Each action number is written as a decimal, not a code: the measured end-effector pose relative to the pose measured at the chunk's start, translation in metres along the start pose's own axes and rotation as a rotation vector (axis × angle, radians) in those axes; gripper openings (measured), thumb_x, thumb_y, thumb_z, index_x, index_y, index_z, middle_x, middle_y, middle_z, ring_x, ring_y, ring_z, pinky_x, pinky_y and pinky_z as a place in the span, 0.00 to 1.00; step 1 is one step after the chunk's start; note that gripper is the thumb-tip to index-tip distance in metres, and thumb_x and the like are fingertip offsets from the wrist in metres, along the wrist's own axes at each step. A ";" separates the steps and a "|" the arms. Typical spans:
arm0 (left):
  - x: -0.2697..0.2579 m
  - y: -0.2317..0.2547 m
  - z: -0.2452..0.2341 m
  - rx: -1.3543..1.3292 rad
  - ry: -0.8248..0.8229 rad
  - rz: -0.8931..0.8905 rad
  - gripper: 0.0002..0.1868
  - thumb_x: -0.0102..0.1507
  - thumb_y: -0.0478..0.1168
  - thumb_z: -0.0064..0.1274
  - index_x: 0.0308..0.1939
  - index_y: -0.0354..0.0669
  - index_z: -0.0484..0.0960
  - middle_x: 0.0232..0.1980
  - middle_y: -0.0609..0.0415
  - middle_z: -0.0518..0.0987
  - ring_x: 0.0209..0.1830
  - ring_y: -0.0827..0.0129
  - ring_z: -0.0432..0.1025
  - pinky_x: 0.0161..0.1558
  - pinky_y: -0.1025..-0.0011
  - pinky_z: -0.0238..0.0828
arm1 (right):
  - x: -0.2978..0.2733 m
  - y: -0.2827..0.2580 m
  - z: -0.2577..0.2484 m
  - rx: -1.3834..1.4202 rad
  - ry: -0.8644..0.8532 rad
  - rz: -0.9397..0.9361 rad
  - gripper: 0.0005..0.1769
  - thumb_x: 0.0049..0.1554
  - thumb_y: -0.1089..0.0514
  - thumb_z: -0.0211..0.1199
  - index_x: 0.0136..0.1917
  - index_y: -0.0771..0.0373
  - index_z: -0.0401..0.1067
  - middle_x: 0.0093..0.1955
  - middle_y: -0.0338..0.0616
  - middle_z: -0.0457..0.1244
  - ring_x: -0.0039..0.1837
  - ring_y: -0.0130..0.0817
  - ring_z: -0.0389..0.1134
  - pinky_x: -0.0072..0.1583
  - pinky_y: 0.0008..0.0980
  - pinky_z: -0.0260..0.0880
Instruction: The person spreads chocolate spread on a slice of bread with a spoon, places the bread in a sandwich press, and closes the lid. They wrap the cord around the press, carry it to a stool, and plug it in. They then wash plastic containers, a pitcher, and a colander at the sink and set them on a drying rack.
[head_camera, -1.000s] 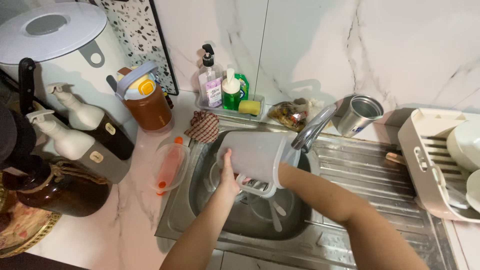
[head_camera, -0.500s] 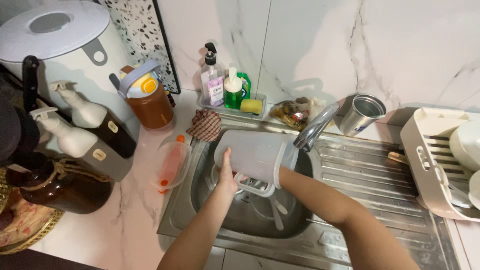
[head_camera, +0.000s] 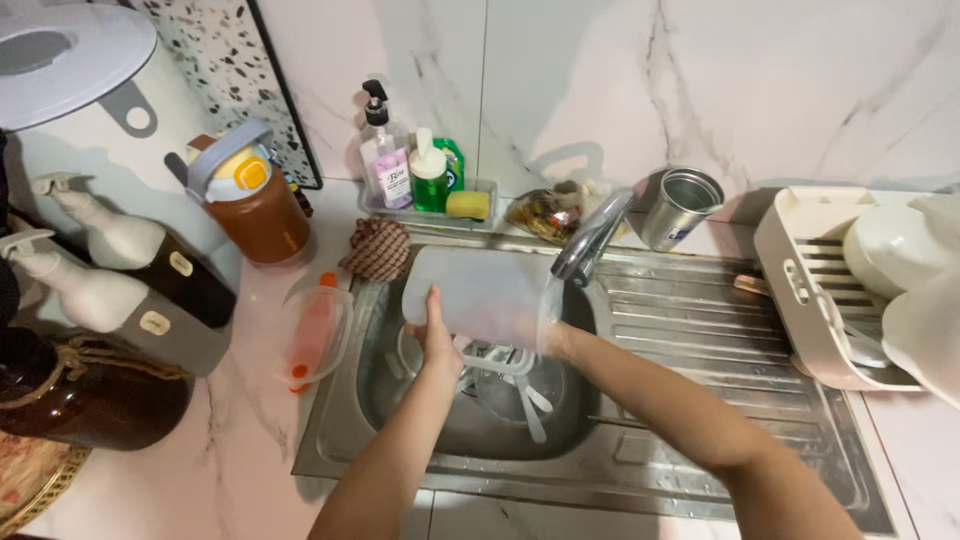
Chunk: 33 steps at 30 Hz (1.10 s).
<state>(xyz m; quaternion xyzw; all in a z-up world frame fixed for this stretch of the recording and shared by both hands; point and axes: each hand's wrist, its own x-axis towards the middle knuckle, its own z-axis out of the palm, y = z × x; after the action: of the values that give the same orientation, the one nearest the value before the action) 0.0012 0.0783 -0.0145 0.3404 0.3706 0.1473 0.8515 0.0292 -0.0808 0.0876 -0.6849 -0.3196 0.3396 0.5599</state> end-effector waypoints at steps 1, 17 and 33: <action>0.002 -0.001 0.000 -0.052 -0.036 0.061 0.57 0.51 0.60 0.66 0.76 0.50 0.50 0.73 0.49 0.65 0.68 0.56 0.64 0.63 0.47 0.68 | -0.005 -0.004 0.000 0.288 0.082 0.052 0.38 0.63 0.37 0.49 0.73 0.69 0.59 0.69 0.63 0.62 0.70 0.55 0.62 0.67 0.53 0.65; -0.016 0.013 -0.015 -0.138 -0.406 -0.076 0.51 0.56 0.74 0.51 0.76 0.54 0.59 0.75 0.54 0.67 0.71 0.58 0.64 0.68 0.55 0.61 | -0.095 0.029 0.015 -0.108 0.133 -0.034 0.20 0.63 0.58 0.58 0.68 0.60 0.72 0.63 0.39 0.69 0.66 0.29 0.67 0.70 0.31 0.66; -0.025 0.008 -0.024 -0.052 -0.303 -0.394 0.48 0.54 0.76 0.52 0.69 0.52 0.72 0.67 0.53 0.76 0.64 0.54 0.72 0.61 0.46 0.71 | -0.086 0.047 0.045 0.257 0.545 -0.064 0.20 0.67 0.48 0.59 0.60 0.68 0.74 0.54 0.38 0.66 0.56 0.27 0.67 0.61 0.30 0.68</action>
<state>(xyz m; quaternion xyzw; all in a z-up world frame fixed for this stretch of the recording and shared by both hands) -0.0332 0.0825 -0.0078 0.2578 0.2939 -0.0648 0.9181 -0.0541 -0.1347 0.0442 -0.6639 -0.1334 0.1629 0.7176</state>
